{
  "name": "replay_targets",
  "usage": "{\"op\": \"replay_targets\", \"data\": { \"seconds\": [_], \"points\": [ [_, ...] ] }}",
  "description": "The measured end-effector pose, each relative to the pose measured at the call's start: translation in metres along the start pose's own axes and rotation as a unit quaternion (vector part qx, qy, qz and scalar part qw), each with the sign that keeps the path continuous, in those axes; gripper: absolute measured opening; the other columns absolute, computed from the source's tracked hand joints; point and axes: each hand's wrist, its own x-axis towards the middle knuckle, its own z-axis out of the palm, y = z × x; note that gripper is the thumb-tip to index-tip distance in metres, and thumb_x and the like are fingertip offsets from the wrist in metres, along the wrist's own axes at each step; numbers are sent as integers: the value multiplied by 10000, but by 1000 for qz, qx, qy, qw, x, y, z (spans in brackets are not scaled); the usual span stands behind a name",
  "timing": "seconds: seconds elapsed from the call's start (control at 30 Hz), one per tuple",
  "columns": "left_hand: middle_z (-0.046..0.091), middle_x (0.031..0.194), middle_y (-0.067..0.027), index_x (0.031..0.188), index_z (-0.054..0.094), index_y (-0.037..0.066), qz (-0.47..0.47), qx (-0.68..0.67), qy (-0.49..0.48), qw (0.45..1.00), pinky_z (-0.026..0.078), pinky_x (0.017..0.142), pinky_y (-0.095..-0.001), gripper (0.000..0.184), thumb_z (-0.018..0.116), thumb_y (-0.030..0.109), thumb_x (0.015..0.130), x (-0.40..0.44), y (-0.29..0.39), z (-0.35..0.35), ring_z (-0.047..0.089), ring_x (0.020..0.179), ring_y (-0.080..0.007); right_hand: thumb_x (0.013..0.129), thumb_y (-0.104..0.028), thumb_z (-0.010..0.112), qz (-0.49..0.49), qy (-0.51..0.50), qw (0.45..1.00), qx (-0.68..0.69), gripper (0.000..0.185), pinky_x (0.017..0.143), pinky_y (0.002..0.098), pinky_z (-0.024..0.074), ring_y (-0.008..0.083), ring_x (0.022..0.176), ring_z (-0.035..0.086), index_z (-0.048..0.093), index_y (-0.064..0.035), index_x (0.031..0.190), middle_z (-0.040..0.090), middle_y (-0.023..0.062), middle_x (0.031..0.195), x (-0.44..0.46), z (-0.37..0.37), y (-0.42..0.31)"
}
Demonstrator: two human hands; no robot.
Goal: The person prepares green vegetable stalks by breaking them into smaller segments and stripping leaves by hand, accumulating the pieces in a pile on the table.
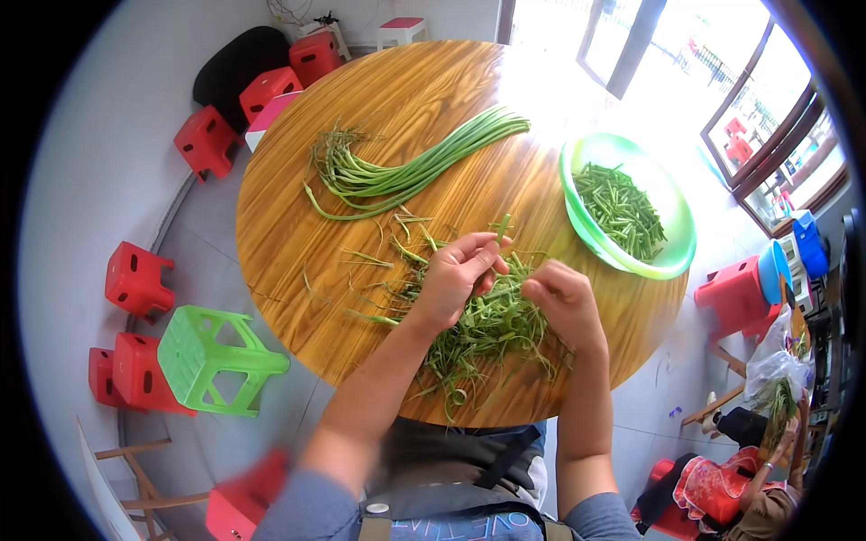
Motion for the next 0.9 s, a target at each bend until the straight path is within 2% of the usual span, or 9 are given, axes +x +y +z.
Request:
{"op": "replay_targets", "data": {
  "seconds": [0.07, 0.2, 0.23, 0.33, 0.37, 0.47, 0.57, 0.77, 0.9],
  "points": [
    [565, 776, -21, 1102, 549, 2, 3, 20, -10, 1000, 386, 570, -198, 242, 472, 160, 935, 0, -2, 0, 463, 627, -68, 769, -28, 672, 47, 78, 995, 44, 189, 503, 214, 365, 56, 553, 431, 657, -44, 957, 545, 13, 798, 5, 7, -20],
    [587, 785, -18, 1066, 573, -13, 15, 52, -23, 998, 386, 545, -184, 224, 491, 137, 922, 0, -7, 3, 458, 606, -45, 787, -14, 644, -76, 131, 988, 5, 289, 512, 173, 333, 24, 598, 420, 607, -27, 1073, 550, 22, 825, 6, 4, -2],
    [595, 785, -19, 1051, 581, -18, 20, 66, -24, 997, 386, 533, -179, 217, 500, 131, 916, -1, -8, 5, 457, 594, -38, 832, -27, 605, 15, 153, 985, 73, 258, 522, 155, 321, 8, 635, 422, 593, -7, 1089, 542, -5, 837, 3, 6, 0],
    [603, 776, -10, 1032, 589, -21, 19, 169, -55, 984, 397, 540, -179, 207, 502, 121, 910, -5, -6, 11, 469, 600, -38, 874, -52, 568, 118, 204, 937, 257, 161, 527, 151, 320, 3, 659, 427, 617, 14, 1012, 528, -37, 842, 6, 10, -15],
    [609, 761, -5, 1012, 598, -22, 1, 175, -70, 982, 403, 536, -184, 202, 509, 124, 904, -6, -7, 12, 478, 594, -39, 894, -71, 549, 127, 209, 938, 245, 130, 520, 150, 315, 1, 637, 413, 630, 19, 942, 513, -59, 778, 8, 12, -18],
    [613, 761, -6, 1002, 609, -11, -3, 159, -97, 982, 404, 524, -189, 197, 517, 128, 898, -4, -17, 12, 488, 595, -40, 887, -78, 560, 132, 165, 957, 201, 128, 494, 156, 306, 8, 584, 407, 628, 15, 940, 513, -47, 688, 4, 7, -8],
    [617, 749, -4, 967, 627, -6, -1, 178, -89, 980, 405, 520, -193, 189, 525, 136, 894, -6, -15, 12, 499, 593, -42, 876, -83, 573, 157, 204, 924, 282, 114, 467, 166, 295, 24, 537, 408, 626, 12, 911, 508, -32, 637, 6, 5, -13],
    [617, 708, -2, 918, 644, -6, -2, 217, -68, 974, 409, 518, -194, 173, 559, 140, 880, -9, -10, 15, 501, 569, -46, 866, -97, 587, 192, 221, 894, 340, 116, 457, 171, 294, 39, 526, 419, 623, 11, 888, 512, -19, 638, 8, 5, -12],
    [616, 720, -11, 931, 642, -3, 58, 198, -7, 979, 400, 514, -186, 162, 566, 131, 880, -10, -11, 14, 493, 575, -39, 864, -95, 590, 209, 192, 893, 350, 114, 468, 173, 307, 38, 537, 426, 622, 13, 878, 513, -20, 644, 7, 6, -7]
  ]
}}
